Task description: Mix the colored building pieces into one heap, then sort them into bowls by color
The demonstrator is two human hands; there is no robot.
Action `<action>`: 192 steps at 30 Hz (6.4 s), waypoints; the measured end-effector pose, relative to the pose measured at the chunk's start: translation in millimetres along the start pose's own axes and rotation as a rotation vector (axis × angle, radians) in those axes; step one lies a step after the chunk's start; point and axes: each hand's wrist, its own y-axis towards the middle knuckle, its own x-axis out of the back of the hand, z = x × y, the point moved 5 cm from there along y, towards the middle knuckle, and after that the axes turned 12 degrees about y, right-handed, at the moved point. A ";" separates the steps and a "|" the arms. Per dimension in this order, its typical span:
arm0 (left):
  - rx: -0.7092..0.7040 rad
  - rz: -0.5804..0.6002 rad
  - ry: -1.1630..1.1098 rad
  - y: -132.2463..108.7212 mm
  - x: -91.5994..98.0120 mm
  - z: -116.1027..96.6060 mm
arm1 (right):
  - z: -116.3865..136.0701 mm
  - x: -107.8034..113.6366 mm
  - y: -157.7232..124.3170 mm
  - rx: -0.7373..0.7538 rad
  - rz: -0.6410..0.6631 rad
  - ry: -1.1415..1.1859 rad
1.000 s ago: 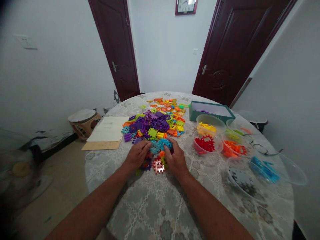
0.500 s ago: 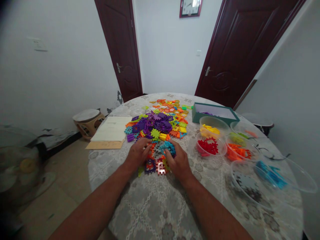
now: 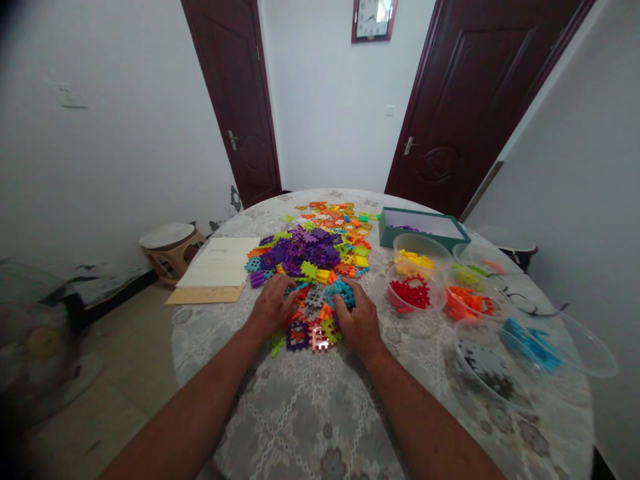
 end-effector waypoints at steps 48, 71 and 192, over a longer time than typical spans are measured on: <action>0.249 0.230 -0.149 9.9 19.0 -14.2 | 15.0 378.8 11.3 -0.260 -0.148 -0.933; -0.002 0.129 -0.150 -0.2 8.2 -21.7 | 50.5 78.4 -20.0 0.067 0.541 -0.328; -0.282 0.397 0.289 26.8 -42.8 -85.9 | -39.4 47.0 7.3 -0.152 0.272 -0.163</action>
